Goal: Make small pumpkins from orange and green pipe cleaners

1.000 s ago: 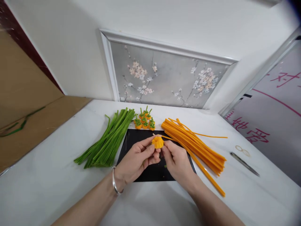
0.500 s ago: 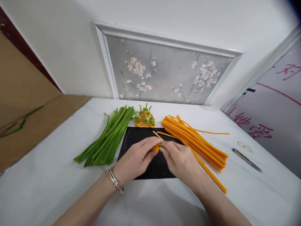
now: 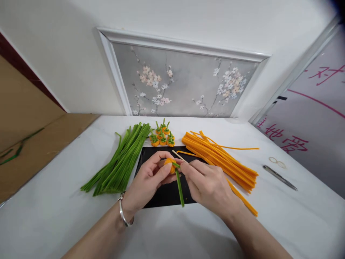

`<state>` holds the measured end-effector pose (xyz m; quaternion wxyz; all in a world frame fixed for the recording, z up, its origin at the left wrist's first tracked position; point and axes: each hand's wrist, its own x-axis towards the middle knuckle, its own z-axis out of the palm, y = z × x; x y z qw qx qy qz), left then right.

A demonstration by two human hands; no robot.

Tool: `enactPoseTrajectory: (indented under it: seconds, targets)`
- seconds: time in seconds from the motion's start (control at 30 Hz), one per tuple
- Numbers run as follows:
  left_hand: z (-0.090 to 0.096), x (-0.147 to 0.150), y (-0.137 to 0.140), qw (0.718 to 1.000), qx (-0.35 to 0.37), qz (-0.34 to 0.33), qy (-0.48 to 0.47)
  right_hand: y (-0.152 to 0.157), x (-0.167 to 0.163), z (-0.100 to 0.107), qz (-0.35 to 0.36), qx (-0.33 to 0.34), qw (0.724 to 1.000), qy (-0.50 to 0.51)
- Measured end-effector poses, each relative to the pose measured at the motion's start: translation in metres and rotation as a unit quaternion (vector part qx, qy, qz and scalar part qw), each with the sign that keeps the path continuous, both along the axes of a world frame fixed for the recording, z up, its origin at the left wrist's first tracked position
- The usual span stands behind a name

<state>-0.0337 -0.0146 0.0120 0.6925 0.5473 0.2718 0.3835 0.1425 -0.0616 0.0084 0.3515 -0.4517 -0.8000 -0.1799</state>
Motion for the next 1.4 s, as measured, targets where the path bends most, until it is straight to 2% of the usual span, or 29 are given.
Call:
enactPoseTrajectory:
  seconds: [0.17,0.27,0.4,0.57,0.63,0.73,0.87,1.0,1.07,1.2,1.3,1.4]
  targets:
    - [-0.001,0.004,0.0,0.991,-0.102,0.003,-0.082,0.001,0.003,0.002,0.015,0.024,0.999,-0.025]
    - [-0.001,0.007,0.001,0.985,-0.147,0.003,-0.084,0.004,0.004,-0.001,0.028,0.002,0.999,-0.03]
    - [-0.002,0.009,0.003,0.991,-0.116,0.048,-0.048,0.01,0.007,-0.006,0.044,-0.087,0.995,-0.019]
    - [-0.004,0.006,0.007,0.988,-0.104,0.111,-0.036,0.013,0.022,-0.011,0.024,-0.168,0.981,0.099]
    - [-0.005,0.004,0.008,0.989,-0.093,0.115,-0.027,0.013,0.028,-0.011,0.007,-0.166,0.98,0.109]
    - [-0.006,0.003,0.007,0.992,-0.08,0.093,-0.008,0.012,0.033,-0.009,-0.011,-0.119,0.987,0.106]
    - [-0.004,0.003,0.005,0.992,-0.113,0.062,-0.011,0.016,0.037,-0.006,-0.006,-0.07,0.982,0.174]
    - [0.0,0.001,0.005,0.989,-0.133,0.046,-0.041,0.025,0.036,-0.013,-0.017,-0.101,0.948,0.301]
    - [0.001,0.001,0.005,0.989,-0.132,0.05,-0.05,0.026,0.03,-0.018,-0.029,-0.13,0.94,0.314]
    - [0.0,0.004,0.001,0.99,-0.1,0.069,-0.075,0.019,0.012,-0.019,0.082,-0.178,0.953,0.231]
    - [-0.001,0.008,-0.002,0.988,-0.097,0.072,-0.097,0.013,0.002,-0.015,0.139,-0.141,0.956,0.218]
    - [0.0,0.012,-0.005,0.987,-0.116,0.068,-0.091,0.012,0.001,-0.015,0.166,-0.095,0.965,0.177]
